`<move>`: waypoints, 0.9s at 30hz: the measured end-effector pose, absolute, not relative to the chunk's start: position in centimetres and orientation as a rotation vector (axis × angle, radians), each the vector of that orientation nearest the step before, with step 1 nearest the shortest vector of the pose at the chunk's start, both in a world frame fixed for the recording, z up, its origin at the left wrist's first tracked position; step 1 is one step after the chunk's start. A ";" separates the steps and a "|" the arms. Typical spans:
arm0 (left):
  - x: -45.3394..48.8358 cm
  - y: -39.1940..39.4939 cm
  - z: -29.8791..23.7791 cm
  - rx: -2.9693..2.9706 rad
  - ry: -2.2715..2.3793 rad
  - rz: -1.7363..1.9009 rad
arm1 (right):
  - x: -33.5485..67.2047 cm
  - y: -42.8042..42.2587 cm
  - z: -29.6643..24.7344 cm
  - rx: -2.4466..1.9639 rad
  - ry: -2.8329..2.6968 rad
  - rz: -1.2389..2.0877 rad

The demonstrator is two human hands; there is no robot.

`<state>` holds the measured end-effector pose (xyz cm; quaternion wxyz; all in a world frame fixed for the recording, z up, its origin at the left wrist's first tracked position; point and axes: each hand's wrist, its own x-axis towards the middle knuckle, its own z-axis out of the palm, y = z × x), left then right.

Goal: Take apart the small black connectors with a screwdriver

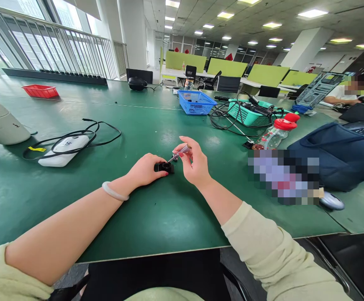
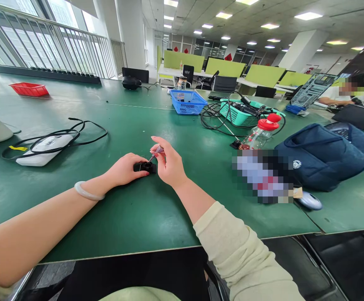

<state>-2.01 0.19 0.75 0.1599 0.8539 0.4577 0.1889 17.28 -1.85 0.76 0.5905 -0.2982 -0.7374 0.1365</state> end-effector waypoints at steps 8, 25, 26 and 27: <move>-1.9 0.0 0.9 2.441 1.313 0.534 | 17.5 -1.6 0.6 -0.704 -1.719 0.287; -2.1 0.2 0.6 2.436 1.291 0.538 | 17.4 -1.9 1.0 -0.721 -1.709 0.239; -2.1 0.3 0.6 2.435 1.288 0.539 | 17.4 -1.9 0.9 -0.713 -1.721 0.226; -2.1 0.3 0.5 2.436 1.285 0.541 | 17.3 -1.9 0.8 -0.704 -1.737 0.214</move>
